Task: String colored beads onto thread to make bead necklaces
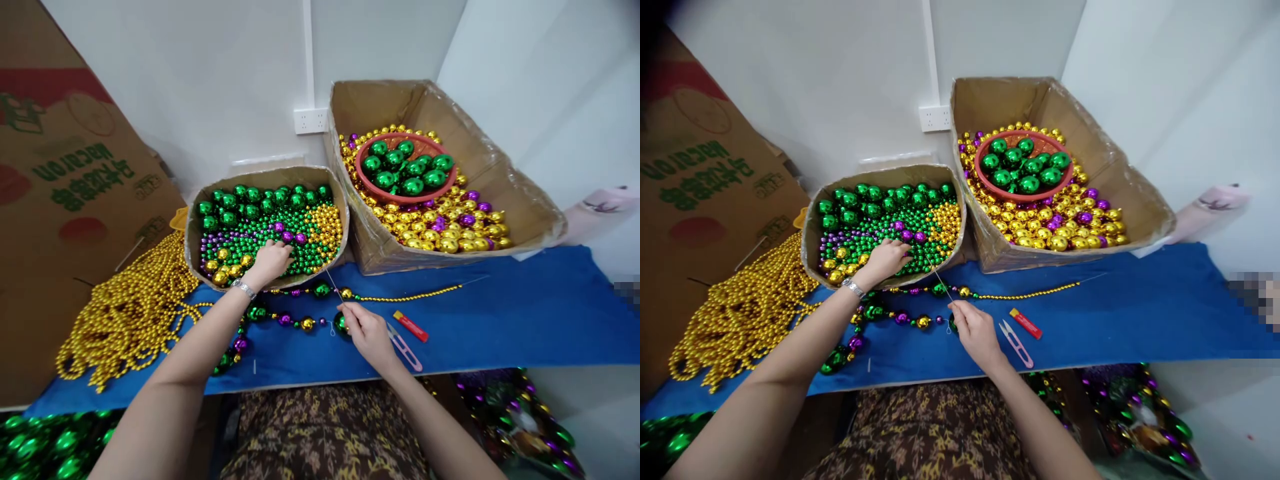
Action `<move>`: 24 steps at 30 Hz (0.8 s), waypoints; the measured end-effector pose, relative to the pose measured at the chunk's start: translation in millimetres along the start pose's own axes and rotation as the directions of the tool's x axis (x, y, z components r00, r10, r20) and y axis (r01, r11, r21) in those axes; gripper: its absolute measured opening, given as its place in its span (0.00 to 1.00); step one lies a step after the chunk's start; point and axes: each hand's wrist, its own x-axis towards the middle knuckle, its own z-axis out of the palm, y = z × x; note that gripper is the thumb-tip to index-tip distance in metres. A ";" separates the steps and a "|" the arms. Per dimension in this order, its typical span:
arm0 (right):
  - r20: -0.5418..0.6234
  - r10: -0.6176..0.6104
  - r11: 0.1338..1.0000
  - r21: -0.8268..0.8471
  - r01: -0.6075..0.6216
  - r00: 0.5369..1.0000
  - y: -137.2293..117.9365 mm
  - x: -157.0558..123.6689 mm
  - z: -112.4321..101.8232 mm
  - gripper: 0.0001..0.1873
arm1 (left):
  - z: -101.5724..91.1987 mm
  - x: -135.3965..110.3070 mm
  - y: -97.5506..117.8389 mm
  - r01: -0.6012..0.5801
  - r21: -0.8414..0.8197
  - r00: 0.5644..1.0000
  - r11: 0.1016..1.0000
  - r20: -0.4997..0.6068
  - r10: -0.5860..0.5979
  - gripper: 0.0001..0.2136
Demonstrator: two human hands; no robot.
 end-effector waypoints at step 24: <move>-0.021 -0.173 0.980 -0.099 0.170 0.985 -8.2 -1.9 0.3 0.13 | -8.7 -43.2 44.0 0.200 -0.949 0.977 0.245 0.173 -0.126 0.14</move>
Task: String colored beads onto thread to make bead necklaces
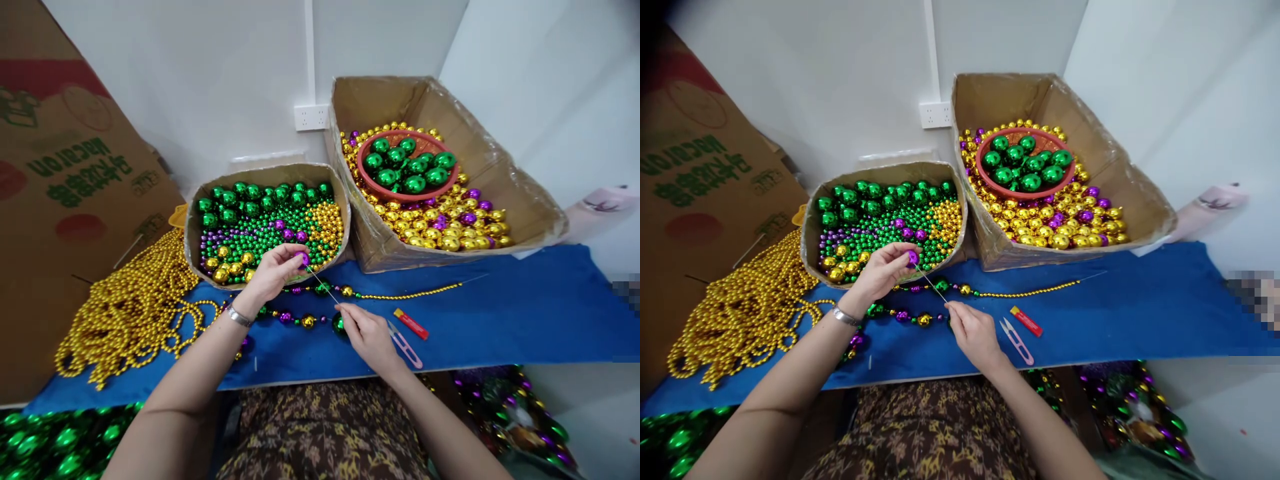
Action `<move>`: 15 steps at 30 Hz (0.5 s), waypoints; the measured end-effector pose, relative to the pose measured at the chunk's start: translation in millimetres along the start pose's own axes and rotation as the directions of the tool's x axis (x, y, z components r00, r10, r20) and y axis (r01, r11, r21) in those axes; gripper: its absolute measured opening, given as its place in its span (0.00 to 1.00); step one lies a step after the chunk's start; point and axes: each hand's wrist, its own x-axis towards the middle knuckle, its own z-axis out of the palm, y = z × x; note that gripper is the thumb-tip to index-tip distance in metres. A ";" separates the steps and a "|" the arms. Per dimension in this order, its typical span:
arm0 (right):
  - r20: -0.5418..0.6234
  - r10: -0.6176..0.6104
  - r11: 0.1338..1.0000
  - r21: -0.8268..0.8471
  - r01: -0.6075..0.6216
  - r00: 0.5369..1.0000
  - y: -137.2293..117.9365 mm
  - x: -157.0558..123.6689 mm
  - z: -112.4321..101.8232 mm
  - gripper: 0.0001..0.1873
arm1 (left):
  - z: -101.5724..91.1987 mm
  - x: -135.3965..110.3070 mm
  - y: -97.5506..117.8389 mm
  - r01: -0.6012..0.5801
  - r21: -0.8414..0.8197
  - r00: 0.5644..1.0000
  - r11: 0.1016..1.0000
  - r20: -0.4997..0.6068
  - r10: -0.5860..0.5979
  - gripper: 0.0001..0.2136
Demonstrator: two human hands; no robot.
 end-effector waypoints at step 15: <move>0.012 0.021 1.000 0.020 -0.022 1.000 -1.0 -0.7 0.8 0.13 | 19.6 -13.2 -18.1 -0.138 0.278 0.984 0.951 0.145 0.101 0.34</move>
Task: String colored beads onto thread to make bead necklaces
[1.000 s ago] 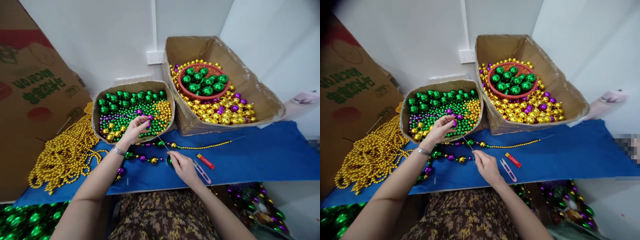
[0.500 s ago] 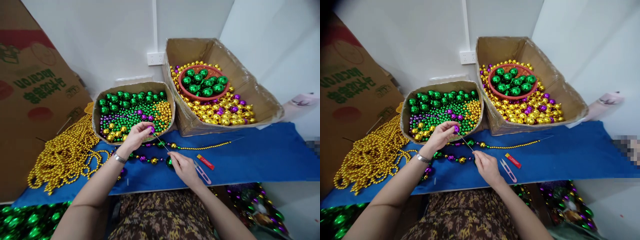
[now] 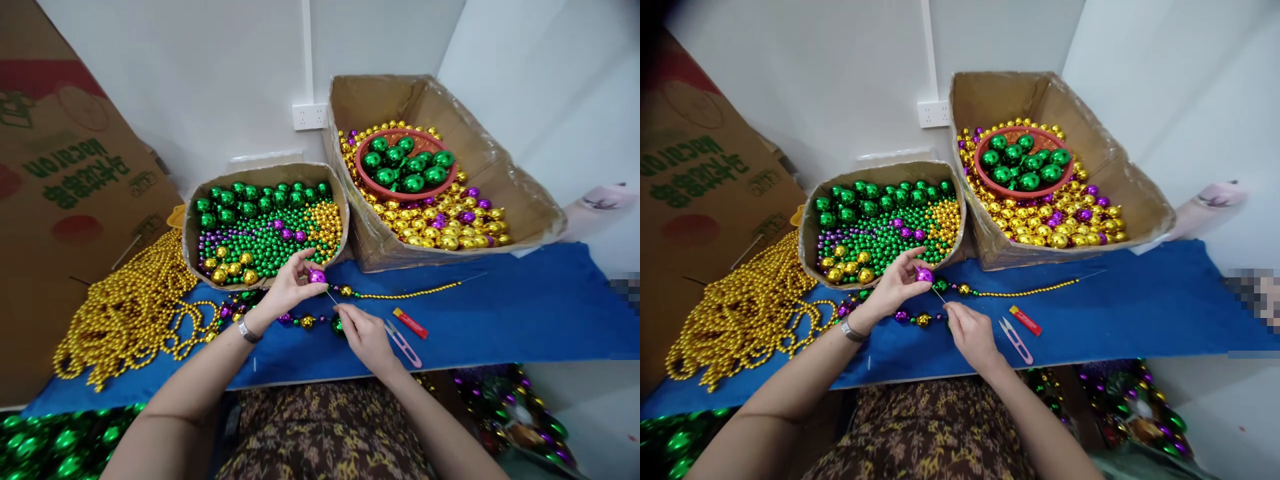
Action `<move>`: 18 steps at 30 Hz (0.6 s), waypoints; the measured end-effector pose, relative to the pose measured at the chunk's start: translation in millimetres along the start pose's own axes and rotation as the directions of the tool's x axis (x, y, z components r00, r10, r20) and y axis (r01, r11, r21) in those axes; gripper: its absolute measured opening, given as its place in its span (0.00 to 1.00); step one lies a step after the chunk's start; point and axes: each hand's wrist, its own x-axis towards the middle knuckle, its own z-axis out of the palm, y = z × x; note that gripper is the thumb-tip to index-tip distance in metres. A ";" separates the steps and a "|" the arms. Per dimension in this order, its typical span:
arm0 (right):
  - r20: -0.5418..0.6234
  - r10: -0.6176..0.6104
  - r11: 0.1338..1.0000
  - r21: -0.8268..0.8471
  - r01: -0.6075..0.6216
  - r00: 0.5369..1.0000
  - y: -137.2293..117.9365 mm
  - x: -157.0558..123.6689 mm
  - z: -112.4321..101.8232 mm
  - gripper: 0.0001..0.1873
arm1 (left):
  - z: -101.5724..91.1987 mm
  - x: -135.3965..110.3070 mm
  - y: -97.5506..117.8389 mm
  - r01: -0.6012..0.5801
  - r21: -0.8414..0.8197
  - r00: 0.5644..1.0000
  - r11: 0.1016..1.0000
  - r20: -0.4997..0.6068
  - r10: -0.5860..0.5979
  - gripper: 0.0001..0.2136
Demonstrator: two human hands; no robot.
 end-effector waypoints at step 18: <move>-0.054 0.020 0.995 -0.099 -0.025 0.998 7.4 -3.0 -2.4 0.13 | -37.2 68.8 -34.1 -0.157 0.821 0.961 0.548 0.256 -0.108 0.11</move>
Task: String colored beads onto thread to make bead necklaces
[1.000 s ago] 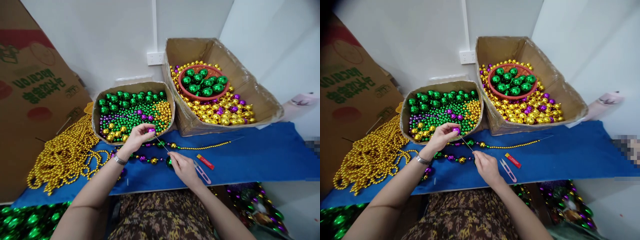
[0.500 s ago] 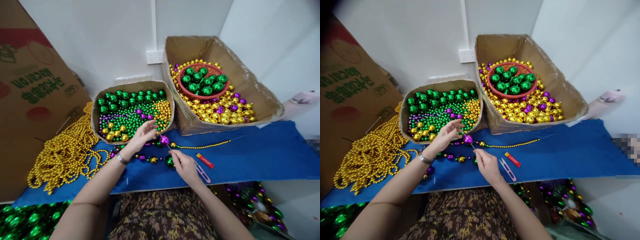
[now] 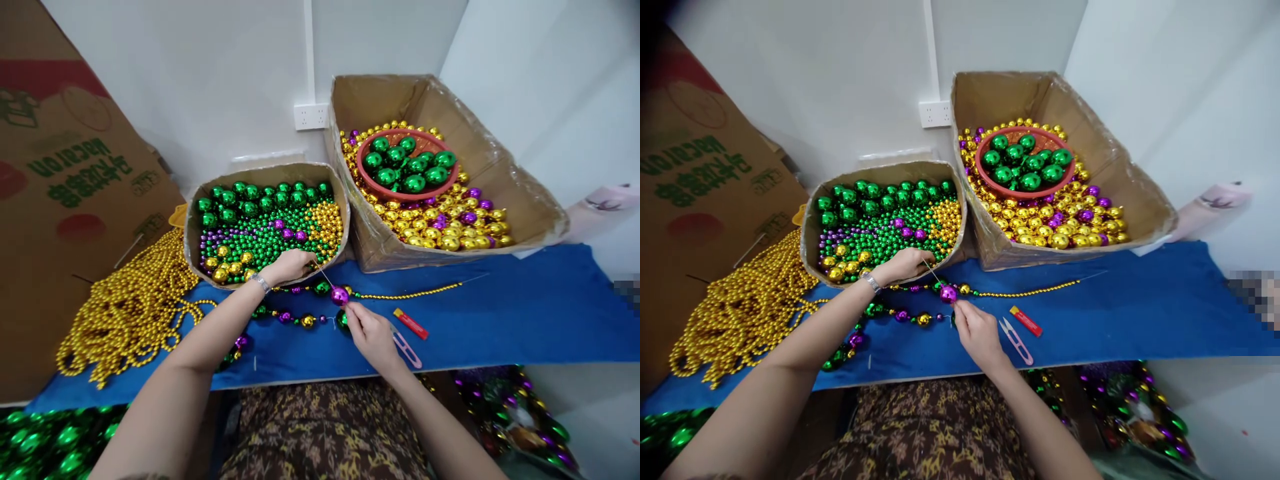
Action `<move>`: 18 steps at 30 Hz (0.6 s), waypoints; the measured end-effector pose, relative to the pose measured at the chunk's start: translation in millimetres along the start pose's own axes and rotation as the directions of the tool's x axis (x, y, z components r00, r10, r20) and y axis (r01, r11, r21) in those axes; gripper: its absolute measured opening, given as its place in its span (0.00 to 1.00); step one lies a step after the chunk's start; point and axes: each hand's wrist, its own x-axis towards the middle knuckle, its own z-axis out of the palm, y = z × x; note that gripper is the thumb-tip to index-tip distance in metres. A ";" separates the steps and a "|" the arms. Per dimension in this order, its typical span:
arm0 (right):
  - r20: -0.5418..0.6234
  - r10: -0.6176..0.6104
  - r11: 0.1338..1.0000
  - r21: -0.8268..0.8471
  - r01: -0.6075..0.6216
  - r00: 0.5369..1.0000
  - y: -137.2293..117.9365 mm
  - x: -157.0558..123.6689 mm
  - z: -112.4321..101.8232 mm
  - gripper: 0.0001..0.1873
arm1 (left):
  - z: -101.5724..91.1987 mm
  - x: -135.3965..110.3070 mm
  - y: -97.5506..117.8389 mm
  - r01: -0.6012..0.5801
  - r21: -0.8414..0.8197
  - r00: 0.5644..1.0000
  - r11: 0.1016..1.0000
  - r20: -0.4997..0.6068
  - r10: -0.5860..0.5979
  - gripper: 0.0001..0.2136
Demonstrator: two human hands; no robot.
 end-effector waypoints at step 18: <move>0.019 -0.043 0.999 -0.010 0.043 0.999 -7.3 -1.4 -0.4 0.13 | -11.2 -50.8 42.5 0.036 -0.999 0.960 -0.014 0.039 -0.277 0.11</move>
